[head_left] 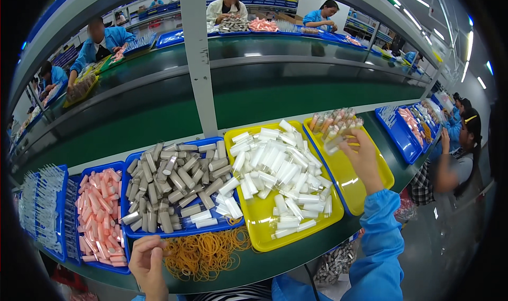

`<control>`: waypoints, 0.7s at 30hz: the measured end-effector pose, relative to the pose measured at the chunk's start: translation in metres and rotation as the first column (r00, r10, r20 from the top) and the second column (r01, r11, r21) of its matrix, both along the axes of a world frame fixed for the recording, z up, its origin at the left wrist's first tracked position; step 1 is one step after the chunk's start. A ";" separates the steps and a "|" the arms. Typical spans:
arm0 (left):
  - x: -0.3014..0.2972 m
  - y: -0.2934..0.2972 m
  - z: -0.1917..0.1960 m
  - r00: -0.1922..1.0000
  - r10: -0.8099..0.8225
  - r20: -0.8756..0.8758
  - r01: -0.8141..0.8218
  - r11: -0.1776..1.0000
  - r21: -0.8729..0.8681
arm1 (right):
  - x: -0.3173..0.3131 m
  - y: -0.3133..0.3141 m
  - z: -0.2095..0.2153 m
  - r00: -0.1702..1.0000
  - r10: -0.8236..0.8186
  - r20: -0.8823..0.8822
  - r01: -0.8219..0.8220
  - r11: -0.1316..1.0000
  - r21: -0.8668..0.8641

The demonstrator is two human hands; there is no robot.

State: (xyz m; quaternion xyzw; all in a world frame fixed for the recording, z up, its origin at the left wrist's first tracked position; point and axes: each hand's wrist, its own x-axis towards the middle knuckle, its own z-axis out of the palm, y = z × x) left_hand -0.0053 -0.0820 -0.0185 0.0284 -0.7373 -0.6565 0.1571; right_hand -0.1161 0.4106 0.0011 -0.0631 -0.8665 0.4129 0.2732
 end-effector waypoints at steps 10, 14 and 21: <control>-0.003 0.021 0.005 0.994 -0.109 0.005 0.109 0.994 0.003 | -0.047 0.013 -0.014 0.968 0.004 -0.251 0.173 0.716 0.676; 0.002 0.016 0.008 0.994 -0.106 0.016 0.105 0.993 0.049 | -0.052 0.018 -0.025 0.982 0.000 -0.190 0.133 0.717 0.684; 0.000 -0.019 -0.005 0.994 -0.079 -0.077 0.077 0.997 -0.029 | -0.031 -0.011 -0.006 0.955 0.088 -0.283 0.167 0.629 0.759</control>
